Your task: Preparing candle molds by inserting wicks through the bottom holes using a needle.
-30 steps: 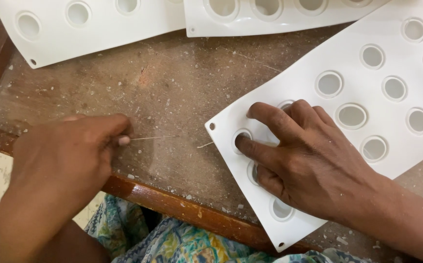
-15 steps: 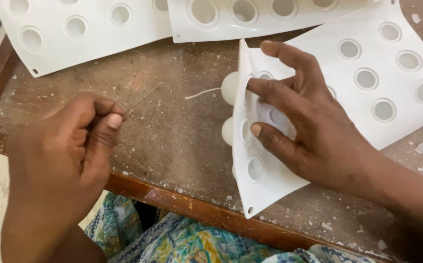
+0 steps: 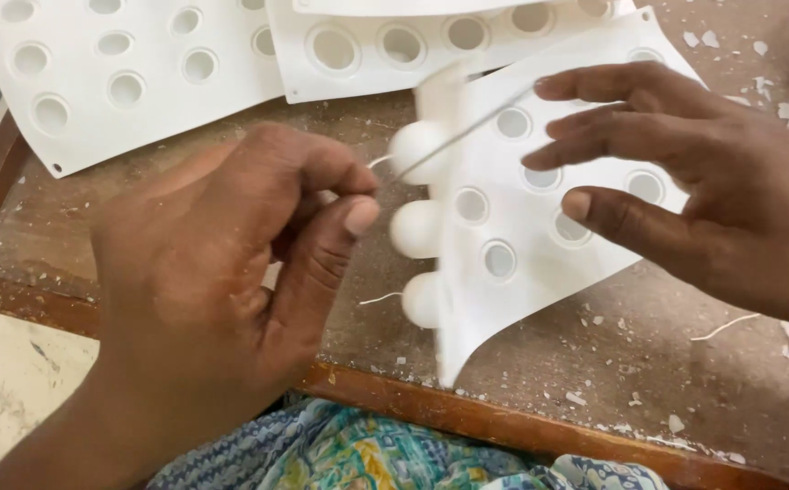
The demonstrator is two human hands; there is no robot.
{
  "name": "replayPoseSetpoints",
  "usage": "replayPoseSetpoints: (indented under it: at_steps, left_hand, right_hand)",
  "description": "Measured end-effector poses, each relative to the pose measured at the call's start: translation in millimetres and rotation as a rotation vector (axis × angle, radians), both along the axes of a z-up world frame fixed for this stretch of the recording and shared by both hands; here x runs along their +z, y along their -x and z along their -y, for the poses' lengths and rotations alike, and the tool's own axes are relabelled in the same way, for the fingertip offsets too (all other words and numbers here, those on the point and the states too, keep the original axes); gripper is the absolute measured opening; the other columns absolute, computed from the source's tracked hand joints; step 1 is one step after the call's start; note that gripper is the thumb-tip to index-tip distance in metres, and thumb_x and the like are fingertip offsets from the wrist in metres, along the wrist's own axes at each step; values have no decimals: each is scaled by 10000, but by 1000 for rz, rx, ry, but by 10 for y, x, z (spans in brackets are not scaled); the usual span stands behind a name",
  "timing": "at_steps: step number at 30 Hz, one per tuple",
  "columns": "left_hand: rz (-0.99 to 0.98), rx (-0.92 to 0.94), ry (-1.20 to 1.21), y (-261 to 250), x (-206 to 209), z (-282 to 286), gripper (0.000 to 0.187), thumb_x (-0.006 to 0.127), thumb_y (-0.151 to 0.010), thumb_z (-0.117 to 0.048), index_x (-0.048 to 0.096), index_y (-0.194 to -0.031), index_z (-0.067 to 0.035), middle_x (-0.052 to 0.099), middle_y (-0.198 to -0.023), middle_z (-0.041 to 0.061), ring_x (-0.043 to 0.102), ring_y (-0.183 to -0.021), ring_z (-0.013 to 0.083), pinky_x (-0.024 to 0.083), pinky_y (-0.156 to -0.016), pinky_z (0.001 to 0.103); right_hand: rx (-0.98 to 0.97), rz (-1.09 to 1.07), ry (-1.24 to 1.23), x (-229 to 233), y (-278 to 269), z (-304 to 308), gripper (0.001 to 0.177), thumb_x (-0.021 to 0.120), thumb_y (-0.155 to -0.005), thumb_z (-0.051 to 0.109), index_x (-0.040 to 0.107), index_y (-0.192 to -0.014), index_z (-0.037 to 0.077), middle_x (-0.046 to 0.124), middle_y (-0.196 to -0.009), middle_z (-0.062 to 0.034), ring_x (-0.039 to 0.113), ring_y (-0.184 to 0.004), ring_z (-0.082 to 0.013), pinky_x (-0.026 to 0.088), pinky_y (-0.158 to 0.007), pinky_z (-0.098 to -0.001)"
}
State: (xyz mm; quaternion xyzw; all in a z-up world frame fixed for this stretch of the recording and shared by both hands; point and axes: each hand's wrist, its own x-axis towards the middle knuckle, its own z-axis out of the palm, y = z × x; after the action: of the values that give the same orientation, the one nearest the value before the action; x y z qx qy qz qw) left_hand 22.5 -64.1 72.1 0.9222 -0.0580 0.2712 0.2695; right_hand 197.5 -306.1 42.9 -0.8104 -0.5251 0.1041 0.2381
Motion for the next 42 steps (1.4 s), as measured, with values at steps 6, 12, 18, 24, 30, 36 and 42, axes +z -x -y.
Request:
replayPoseSetpoints:
  at_steps: [6, 12, 18, 24, 30, 36, 42]
  left_hand:
    - [121, -349, -157, -400, -19, 387, 160, 699, -984, -142, 639, -1076, -26, 629, -634, 48, 535, -498, 224, 378, -441, 403]
    - [-123, -494, -7, -994, -758, 646, 126, 672, -1020, -207, 625, -1037, -91, 644, -638, 42, 625, -523, 218, 464, -498, 390]
    - [-181, -545, 66, -993, -988, 584, 113, 654, -1018, -189, 627, -1029, -80, 658, -688, 43, 631, -574, 208, 483, -545, 375]
    - [-155, -512, -29, -859, -926, 609, 433, 747, -939, -295, 550, -1228, -39, 626, -1101, 155, 596, -947, 298, 492, -779, 477]
    - [-166, -473, -270, -791, -1017, 592, 883, 791, -684, -203, 376, -1459, -117, 315, -1462, 221, 320, -1377, 432, 378, -1014, 684]
    - [-102, -322, -361, -947, -804, 400, 885, 836, -754, -298, 373, -1500, -180, 278, -1526, 183, 281, -1455, 380, 353, -1120, 667]
    - [30, -586, -32, -806, -867, 612, 374, 823, -890, -184, 674, -1186, -10, 646, -1119, 127, 584, -1034, 283, 470, -821, 443]
  right_hand:
    - [-139, 135, 72, -266, -63, 622, 233, 615, -978, 189, 719, -1142, 61, 718, -1231, -153, 733, -1101, -286, 623, -875, -420]
    - [-380, -188, -207, -527, 27, 845, 434, 616, -989, 116, 494, -1380, -30, 688, -1219, -169, 746, -1096, -225, 613, -899, -322]
    - [-307, 9, -86, -546, 23, 823, 211, 750, -871, 213, 769, -1048, 98, 818, -912, -20, 750, -801, -140, 621, -627, -265]
    - [-320, 33, 39, -750, -97, 1044, 108, 759, -913, 235, 782, -970, 146, 813, -899, -32, 745, -755, -116, 596, -589, -259]
    - [-697, -103, -122, -610, -257, 1126, 141, 630, -1019, 135, 656, -1034, -3, 718, -932, -171, 749, -869, -193, 624, -794, -299]
    - [-516, 22, -54, -547, -99, 995, 80, 704, -976, 119, 716, -985, 40, 739, -912, -138, 778, -820, -177, 661, -689, -285]
    - [-148, 254, -212, -513, 294, 767, 217, 845, -844, 176, 789, -1050, 137, 728, -866, -26, 714, -770, -116, 569, -575, -280]
